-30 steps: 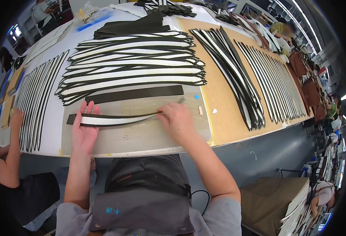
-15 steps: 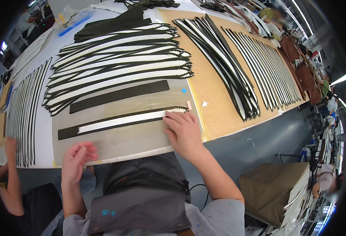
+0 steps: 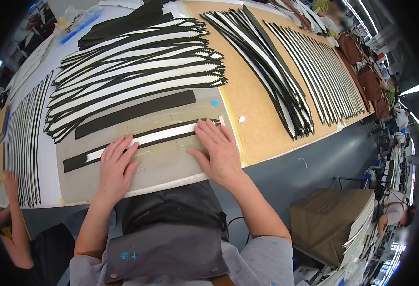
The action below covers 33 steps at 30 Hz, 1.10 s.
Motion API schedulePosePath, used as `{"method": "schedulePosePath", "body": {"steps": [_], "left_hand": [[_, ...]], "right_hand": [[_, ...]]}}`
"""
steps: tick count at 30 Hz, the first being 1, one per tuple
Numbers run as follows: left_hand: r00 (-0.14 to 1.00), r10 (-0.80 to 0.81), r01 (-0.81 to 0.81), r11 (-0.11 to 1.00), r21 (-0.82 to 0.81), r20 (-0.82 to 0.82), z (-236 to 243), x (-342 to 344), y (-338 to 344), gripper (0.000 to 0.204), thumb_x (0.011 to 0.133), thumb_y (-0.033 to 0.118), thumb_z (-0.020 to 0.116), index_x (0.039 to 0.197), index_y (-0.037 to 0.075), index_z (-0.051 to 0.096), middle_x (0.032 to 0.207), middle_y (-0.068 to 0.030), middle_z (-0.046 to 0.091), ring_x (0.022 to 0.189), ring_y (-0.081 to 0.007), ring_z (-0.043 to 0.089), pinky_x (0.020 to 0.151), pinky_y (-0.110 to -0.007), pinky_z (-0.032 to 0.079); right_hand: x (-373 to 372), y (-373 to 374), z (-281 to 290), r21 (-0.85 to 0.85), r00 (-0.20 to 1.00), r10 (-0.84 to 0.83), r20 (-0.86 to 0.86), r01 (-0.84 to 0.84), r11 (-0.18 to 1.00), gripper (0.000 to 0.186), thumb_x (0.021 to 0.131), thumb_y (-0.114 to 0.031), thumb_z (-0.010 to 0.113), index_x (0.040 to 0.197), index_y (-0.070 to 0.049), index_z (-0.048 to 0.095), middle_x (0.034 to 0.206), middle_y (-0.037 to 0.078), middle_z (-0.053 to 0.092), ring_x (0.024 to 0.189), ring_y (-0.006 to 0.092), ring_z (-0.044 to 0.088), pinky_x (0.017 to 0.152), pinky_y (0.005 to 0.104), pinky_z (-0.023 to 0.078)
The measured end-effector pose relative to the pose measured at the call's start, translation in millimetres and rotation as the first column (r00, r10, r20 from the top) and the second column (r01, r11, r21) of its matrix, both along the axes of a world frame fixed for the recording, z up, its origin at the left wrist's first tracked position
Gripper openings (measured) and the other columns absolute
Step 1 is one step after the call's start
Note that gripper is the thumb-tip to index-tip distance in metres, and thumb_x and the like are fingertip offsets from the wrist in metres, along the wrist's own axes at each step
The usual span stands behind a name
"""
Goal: Applying an inner lining or reinforcement layer to pre-cut leather strips at a workstation.
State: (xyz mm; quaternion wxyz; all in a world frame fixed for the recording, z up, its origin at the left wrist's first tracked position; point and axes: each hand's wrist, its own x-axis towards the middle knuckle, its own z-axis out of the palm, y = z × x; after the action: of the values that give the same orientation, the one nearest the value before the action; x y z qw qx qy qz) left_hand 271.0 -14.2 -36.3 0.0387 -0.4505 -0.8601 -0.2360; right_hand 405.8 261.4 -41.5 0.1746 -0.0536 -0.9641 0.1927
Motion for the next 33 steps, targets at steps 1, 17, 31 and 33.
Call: {"method": "schedulePosePath", "body": {"steps": [1,17,31,33], "left_hand": [[1.0,0.009,-0.008,1.0,0.015,-0.017,-0.4,0.2,0.7,0.043,0.092,0.016,0.071,0.134,0.009,0.065,0.148,-0.0103,0.057,0.138,-0.0335,0.05,0.115,-0.049,0.036],[0.999,0.037,-0.037,0.996,0.077,-0.001,1.9,-0.4,3.8,0.041,0.089,0.015,0.074,0.13,0.01,0.068,0.144,-0.0118,0.059,0.134,-0.0329,0.053,0.111,-0.047,0.038],[0.999,0.009,-0.006,0.995,0.101,-0.034,-5.3,-2.0,3.8,0.039,0.09,0.017,0.073,0.129,0.009,0.069,0.143,-0.0128,0.06,0.132,-0.0331,0.054,0.11,-0.046,0.039],[1.0,0.008,-0.005,0.994,0.108,-0.027,-6.1,-2.3,3.4,0.039,0.091,0.017,0.073,0.128,0.009,0.069,0.143,-0.0125,0.059,0.132,-0.0329,0.054,0.11,-0.047,0.038]], "right_hand": [[0.2,0.0,0.2,-0.017,1.0,-0.014,-0.017,0.013,1.0,0.054,0.092,-0.026,0.075,0.14,-0.006,0.061,0.149,0.011,0.058,0.144,0.0287,0.049,0.12,0.0474,0.034],[-1.7,-1.6,-6.0,-0.113,0.986,-0.074,-0.149,0.057,0.992,0.059,0.086,-0.015,0.078,0.14,-0.003,0.058,0.143,0.016,0.062,0.136,0.0306,0.057,0.117,0.0474,0.037],[-1.2,-0.9,-7.5,-0.122,0.974,-0.101,-0.203,0.077,0.99,0.07,0.084,-0.012,0.077,0.147,-0.002,0.048,0.133,0.018,0.066,0.121,0.0334,0.064,0.114,0.0476,0.04],[-1.0,-1.8,-7.6,-0.114,0.974,-0.109,-0.197,0.088,0.99,0.07,0.084,-0.012,0.077,0.147,-0.002,0.049,0.13,0.017,0.067,0.119,0.033,0.064,0.114,0.0474,0.04]]}}
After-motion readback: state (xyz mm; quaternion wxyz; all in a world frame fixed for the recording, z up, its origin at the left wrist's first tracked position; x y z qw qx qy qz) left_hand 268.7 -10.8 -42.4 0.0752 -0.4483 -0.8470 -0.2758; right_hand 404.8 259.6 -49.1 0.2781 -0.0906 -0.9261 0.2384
